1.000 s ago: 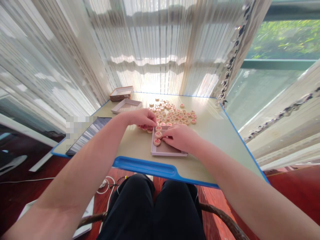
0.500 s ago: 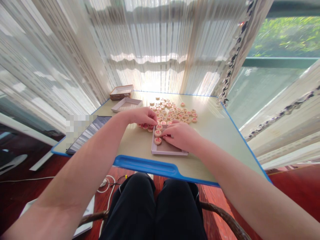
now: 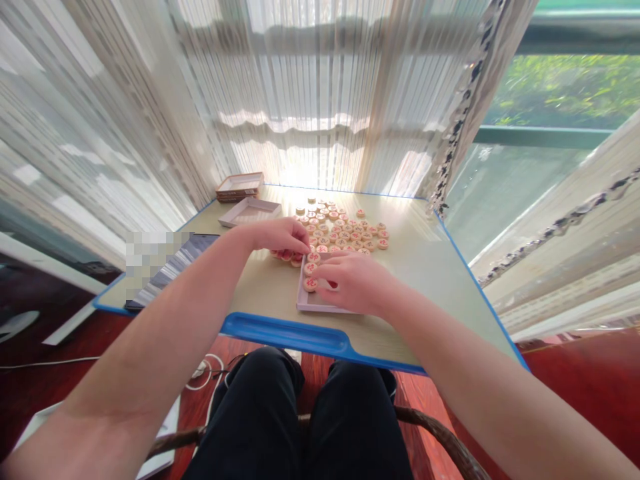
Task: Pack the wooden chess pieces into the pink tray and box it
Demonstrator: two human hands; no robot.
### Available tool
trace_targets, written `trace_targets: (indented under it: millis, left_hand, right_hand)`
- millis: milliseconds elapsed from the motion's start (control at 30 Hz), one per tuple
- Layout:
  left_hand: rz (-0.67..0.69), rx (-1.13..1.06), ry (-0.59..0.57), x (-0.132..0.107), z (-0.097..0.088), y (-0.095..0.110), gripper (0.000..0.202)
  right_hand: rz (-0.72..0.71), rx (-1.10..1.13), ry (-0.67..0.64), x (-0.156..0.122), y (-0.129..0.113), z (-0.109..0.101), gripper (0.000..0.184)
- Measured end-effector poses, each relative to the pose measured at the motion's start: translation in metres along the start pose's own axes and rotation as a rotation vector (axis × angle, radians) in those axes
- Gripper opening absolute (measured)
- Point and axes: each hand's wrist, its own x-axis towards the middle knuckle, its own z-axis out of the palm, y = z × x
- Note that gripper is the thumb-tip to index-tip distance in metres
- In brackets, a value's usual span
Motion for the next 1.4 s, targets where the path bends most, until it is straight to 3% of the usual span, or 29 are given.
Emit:
trace_targets:
  millis: [100, 300, 767, 1033, 1267, 1400]
  left_hand:
    - [0.017, 0.0, 0.001, 0.001, 0.0, -0.002, 0.017]
    - [0.042, 0.013, 0.011, 0.002, -0.001, -0.004, 0.016]
    - [0.021, 0.021, 0.008, 0.001, 0.0, 0.0, 0.015]
    - [0.012, 0.021, 0.005, 0.002, 0.001, -0.001, 0.016]
    - [0.026, 0.031, -0.003, 0.001, 0.0, 0.0, 0.015]
    - [0.017, 0.04, 0.006, 0.001, 0.001, 0.001, 0.016]
  right_hand:
    - [-0.021, -0.036, -0.047, 0.001, 0.001, 0.003, 0.018]
    - [-0.062, -0.012, -0.015, 0.003, 0.002, 0.01, 0.023]
    - [0.046, 0.014, -0.069, 0.006, 0.001, 0.01, 0.017]
    - [0.038, 0.006, 0.083, 0.004, 0.0, 0.008, 0.021]
    - [0.279, -0.091, 0.136, 0.004, 0.008, 0.006, 0.027]
    - [0.325, -0.111, 0.063, 0.005, 0.016, 0.007, 0.026]
